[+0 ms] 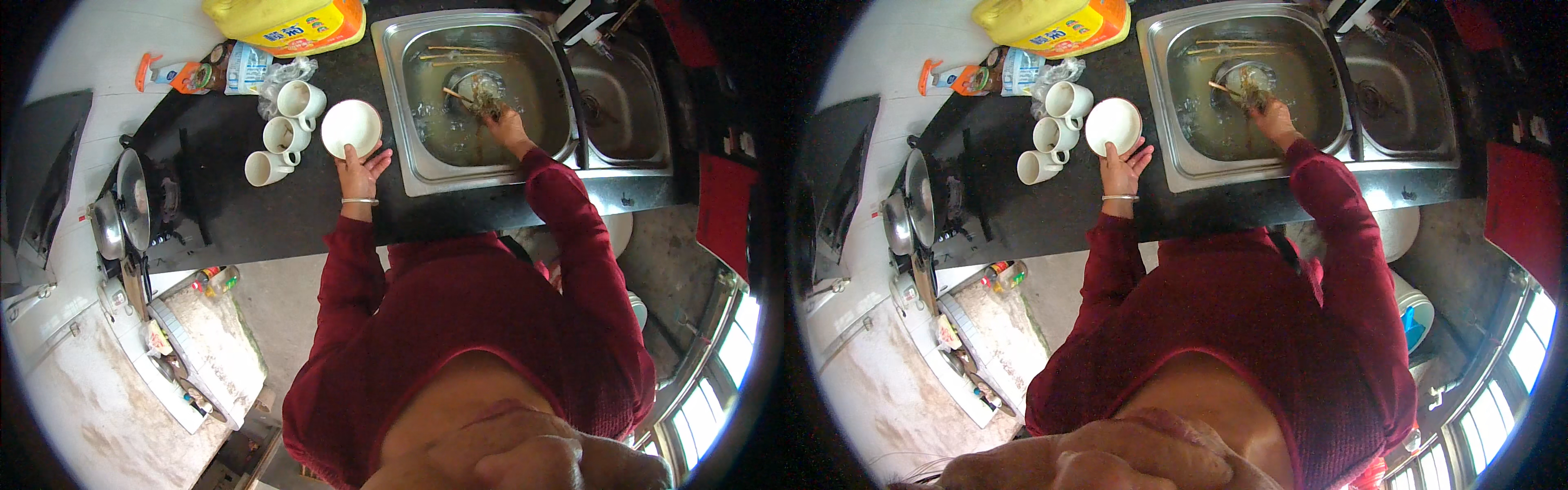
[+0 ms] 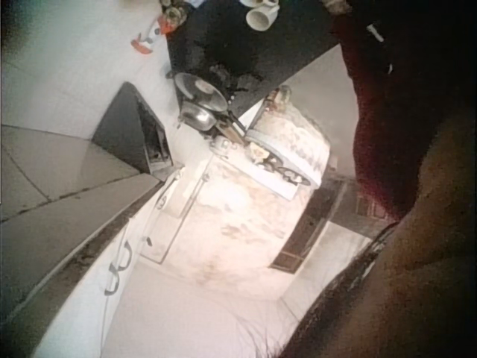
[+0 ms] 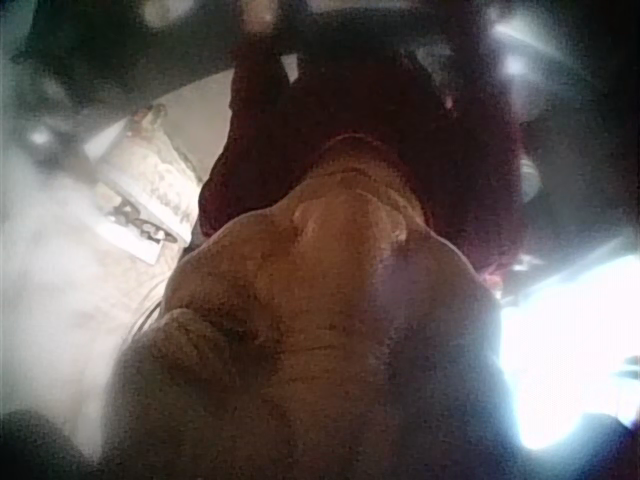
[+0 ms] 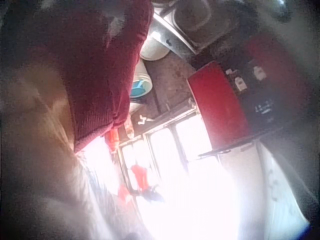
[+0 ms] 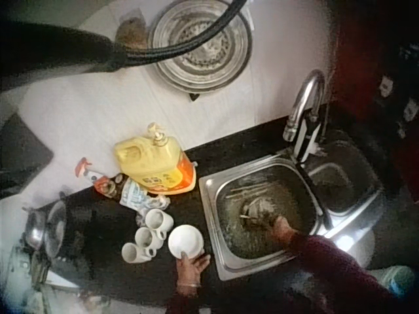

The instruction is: The person washes several bowls and a bundle of chopsticks in a sink by hand, scrubbing them with a sponge and rinsing them.

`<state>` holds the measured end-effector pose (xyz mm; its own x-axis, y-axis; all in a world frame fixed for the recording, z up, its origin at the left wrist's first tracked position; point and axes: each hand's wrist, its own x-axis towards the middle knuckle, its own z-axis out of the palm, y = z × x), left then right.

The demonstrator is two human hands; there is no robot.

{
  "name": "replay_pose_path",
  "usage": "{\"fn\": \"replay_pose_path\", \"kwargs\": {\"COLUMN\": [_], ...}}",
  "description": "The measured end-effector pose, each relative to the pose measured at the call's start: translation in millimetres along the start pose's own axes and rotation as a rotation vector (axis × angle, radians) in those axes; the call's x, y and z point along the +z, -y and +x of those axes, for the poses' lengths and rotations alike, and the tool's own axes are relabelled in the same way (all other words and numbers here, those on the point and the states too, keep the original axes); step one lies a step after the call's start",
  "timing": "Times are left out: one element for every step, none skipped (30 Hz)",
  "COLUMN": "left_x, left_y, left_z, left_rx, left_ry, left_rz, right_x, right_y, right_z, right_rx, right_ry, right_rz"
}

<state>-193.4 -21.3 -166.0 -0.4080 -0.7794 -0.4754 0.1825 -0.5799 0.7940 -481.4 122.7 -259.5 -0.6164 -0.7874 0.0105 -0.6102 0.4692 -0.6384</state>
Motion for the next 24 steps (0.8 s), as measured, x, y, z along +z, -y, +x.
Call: {"fn": "replay_pose_path", "kwargs": {"left_x": [3, 3, 4, 5, 6, 11, 19, 27, 34, 43, 55, 65, 73, 81, 93, 104, 114, 119, 119, 120, 119, 111, 96, 97], "left_y": [-2, -1, 1, 5, 10, 10, 8, 10, 16, 24, 32, 45, 63, 78, 88, 98, 113, 127, 136, 143, 152, 166, 183, 181], "left_z": [-7, -14, -23, -31, -38, -50, -62, -70, -68, -62, -55, -44, -29, -16, -4, 9, 24, 41, 60, 78, 94, 109, 124, 122], "left_rx": [0.0, -0.039, -0.079, -0.119, -0.2, -0.264, -0.328, -0.391, -0.437, -0.484, -0.536, -0.507, -0.477, -0.44, -0.399, -0.362, -0.334, -0.309, -0.304, -0.296, -0.283, -0.165, -0.046, 0.061], "left_ry": [-0.002, -0.03, -0.055, -0.08, -0.08, 0.049, 0.18, 0.31, 0.414, 0.519, 0.63, 0.616, 0.605, 0.581, 0.504, 0.428, 0.402, 0.381, 0.397, 0.417, 0.434, 0.376, 0.301, 0.25], "left_rz": [-0.012, -0.055, -0.097, -0.137, -0.139, -0.071, -0.002, 0.065, 0.092, 0.119, 0.15, 0.136, 0.12, 0.098, 0.16, 0.224, 0.294, 0.367, 0.492, 0.616, 0.738, 0.794, 0.844, 0.91], "right_x": [1, -1, -1, 2, 4, 2, 0, -7, -14, -17, -14, -7, -5, -12, -24, -31, -28, -22, -12, -6, 0, 4, -17, -14], "right_y": [-6, -6, -7, -15, -28, -34, -40, -36, -30, -28, -35, -43, -49, -37, -13, 0, -1, -5, -10, -14, -18, -15, 18, 12], "right_z": [7, 14, 19, 24, 25, 26, 25, 26, 28, 29, 26, 25, 24, 24, 23, 22, 21, 17, 14, 12, 9, 8, 12, 13], "right_rx": [0.069, 0.139, 0.211, 0.184, 0.165, 0.136, 0.226, 0.223, 0.216, 0.21, 0.183, 0.151, 0.118, 0.109, 0.1, 0.096, 0.056, 0.022, -0.017, -0.028, -0.044, -0.067, -0.054, -0.038], "right_ry": [0.068, 0.14, 0.209, 0.203, 0.194, 0.188, 0.102, 0.116, 0.129, 0.142, 0.167, 0.189, 0.21, 0.197, 0.184, 0.17, 0.19, 0.207, 0.227, 0.275, 0.324, 0.376, 0.426, 0.41], "right_rz": [-0.066, -0.127, -0.188, -0.247, -0.308, -0.372, -0.176, -0.176, -0.176, -0.175, -0.178, -0.182, -0.189, -0.128, -0.07, -0.009, 0.087, 0.185, 0.288, 0.226, 0.163, 0.098, -0.064, -0.173]}}
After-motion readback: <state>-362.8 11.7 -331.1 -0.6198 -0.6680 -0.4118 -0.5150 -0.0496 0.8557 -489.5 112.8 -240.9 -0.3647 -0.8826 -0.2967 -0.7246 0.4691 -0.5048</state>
